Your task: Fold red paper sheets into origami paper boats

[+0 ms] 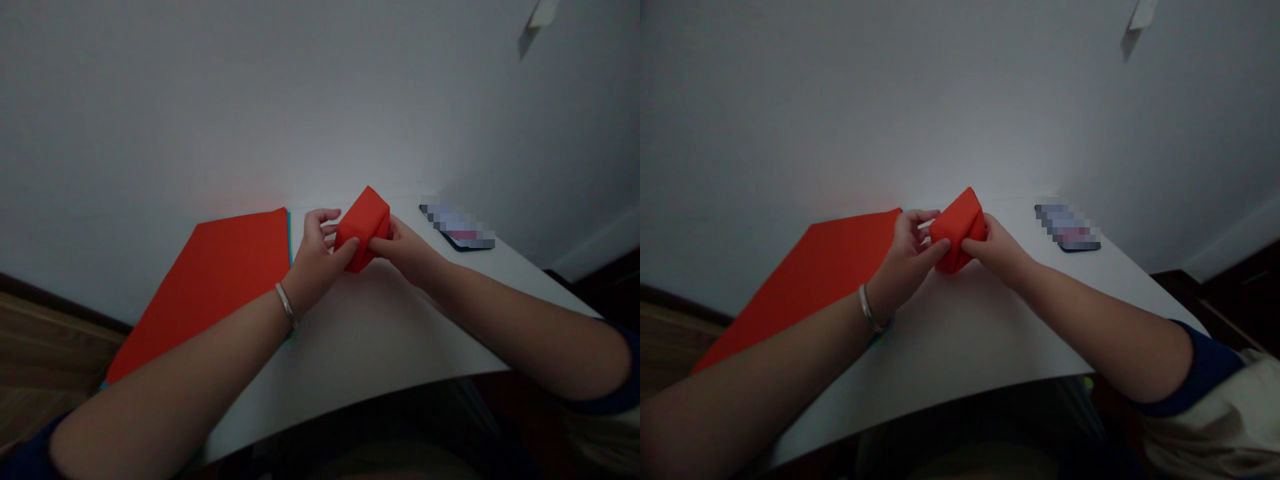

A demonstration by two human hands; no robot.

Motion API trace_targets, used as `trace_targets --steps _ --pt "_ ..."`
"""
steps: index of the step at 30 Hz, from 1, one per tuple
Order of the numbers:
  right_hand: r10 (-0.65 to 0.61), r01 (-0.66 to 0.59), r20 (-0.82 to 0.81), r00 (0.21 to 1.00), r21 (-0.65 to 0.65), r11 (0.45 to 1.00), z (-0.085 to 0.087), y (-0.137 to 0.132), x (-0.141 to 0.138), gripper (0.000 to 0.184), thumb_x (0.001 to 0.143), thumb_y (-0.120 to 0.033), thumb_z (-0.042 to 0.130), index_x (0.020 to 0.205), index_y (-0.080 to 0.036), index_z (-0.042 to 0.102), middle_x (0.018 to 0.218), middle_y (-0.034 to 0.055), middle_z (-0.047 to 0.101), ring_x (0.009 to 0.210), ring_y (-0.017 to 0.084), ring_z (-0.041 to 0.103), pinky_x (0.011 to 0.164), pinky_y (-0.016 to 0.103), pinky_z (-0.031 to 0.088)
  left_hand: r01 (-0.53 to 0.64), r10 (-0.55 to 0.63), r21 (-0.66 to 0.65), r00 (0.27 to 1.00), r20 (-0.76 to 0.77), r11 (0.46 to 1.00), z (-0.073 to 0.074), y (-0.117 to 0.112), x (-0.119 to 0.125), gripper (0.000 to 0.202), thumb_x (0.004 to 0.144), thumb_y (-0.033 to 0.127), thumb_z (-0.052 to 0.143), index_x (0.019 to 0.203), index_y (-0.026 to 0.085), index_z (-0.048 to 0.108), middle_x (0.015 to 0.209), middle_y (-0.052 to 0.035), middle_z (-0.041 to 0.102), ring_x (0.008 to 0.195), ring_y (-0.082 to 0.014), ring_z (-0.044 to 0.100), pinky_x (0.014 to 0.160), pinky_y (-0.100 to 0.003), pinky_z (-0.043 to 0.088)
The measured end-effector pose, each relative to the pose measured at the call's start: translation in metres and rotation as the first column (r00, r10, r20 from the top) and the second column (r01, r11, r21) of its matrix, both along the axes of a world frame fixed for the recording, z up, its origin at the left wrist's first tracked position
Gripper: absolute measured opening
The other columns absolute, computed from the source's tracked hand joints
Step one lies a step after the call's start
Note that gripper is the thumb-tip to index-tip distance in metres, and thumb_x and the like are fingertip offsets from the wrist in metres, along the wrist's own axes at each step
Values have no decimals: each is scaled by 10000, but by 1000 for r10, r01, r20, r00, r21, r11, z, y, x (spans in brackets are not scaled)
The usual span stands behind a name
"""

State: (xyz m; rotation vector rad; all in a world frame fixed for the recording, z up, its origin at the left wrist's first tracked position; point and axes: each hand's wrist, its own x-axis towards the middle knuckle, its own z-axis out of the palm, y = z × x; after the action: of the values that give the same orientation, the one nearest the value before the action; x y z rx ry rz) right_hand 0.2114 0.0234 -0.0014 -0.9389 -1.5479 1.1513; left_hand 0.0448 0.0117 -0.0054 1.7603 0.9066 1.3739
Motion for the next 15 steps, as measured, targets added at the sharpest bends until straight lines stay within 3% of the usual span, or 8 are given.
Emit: trace_targets --steps 3,5,8,15 --pt "-80 80 -9 997 -2 997 2 -3 -3 411 647 -184 656 1042 -225 551 1045 68 674 947 248 626 905 470 509 -93 148 310 976 -160 946 0 -5 2 717 715 248 746 1312 210 350 1387 -159 399 1214 -267 492 1008 -443 460" --pt "-103 102 18 995 42 994 3 -5 -5 439 640 -182 660 1061 -225 542 1072 71 656 961 247 616 906 467 504 -48 210 467 930 -301 883 2 -9 3 648 748 168 696 1316 206 386 1360 -145 418 1281 -277 432 1104 -481 368" --pt "-116 111 36 993 112 988 3 -9 -6 453 649 -184 657 1082 -221 530 1085 71 640 951 239 613 894 454 504 -34 256 502 888 -381 864 4 -12 3 610 759 76 616 1325 193 420 1316 -136 432 1265 -259 439 1124 -478 344" --pt "-192 155 156 969 224 962 7 -15 -7 452 683 -187 656 1114 -223 526 1073 71 646 919 243 606 867 452 498 -112 317 522 891 -323 846 1 -6 3 681 718 87 632 1345 206 395 1277 -127 481 1216 -272 472 1085 -492 370"
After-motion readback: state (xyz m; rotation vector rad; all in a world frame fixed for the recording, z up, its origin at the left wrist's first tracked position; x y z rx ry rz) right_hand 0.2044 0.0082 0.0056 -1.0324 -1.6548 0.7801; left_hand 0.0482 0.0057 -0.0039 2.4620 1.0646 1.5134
